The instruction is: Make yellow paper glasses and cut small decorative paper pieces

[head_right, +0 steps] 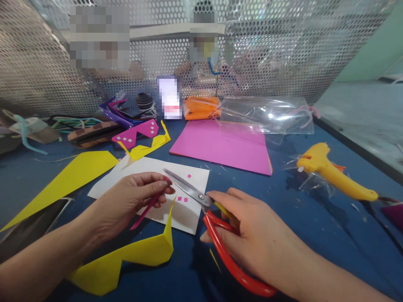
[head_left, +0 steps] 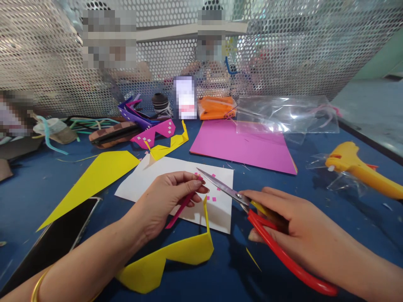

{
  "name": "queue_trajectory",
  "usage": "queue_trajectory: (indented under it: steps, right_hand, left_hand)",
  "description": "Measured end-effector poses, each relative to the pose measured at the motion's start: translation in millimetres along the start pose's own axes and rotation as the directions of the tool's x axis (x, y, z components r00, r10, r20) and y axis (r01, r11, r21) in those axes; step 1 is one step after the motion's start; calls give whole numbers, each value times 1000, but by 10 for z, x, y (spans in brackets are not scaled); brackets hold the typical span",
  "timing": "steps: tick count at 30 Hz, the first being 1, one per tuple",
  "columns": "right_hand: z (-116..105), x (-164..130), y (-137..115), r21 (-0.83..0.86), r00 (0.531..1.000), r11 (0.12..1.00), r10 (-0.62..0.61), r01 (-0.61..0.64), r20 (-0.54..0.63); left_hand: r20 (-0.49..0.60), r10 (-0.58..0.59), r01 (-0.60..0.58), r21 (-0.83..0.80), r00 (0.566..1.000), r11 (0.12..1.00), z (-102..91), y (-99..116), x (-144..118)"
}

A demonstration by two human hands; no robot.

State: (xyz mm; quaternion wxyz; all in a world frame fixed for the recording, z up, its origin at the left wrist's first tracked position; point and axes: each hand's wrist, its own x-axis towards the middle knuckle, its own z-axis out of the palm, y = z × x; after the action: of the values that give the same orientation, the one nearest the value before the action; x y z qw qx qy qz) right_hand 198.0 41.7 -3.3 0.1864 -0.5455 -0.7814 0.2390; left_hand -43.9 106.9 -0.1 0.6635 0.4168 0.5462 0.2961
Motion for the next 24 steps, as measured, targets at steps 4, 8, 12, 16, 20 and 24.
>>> queue_trajectory:
  steps: [4, 8, 12, 16, 20, 24]
  right_hand:
    - [-21, -6, -39, -5, 1000, 1000, 25, -25, -18]
    - [-17, -15, -27, -31, 1000, 1000, 2, -3, -23]
    - [-2, -13, 17, -53, 999, 998, -29, 28, -21]
    - [-12, -17, 7, -59, 1000, 998, -16, 15, -18]
    - [-16, -36, -18, -56, 1000, 998, 8, -8, 4]
    - [-3, -35, 12, -62, 1000, 998, -11, 11, 5]
  left_hand:
    - [-30, -14, 13, -29, 999, 999, 3, 7, -9]
    - [-43, 14, -16, -36, 999, 999, 3, 17, -18]
    - [-55, 22, -23, -22, 998, 999, 6, 40, -27]
    - [-72, 23, -25, -27, 997, 999, 5, 46, -19]
    - [-68, 38, -42, -63, 997, 997, -2, 30, -8]
    - [-46, 33, -36, -69, 998, 997, -4, 26, -16]
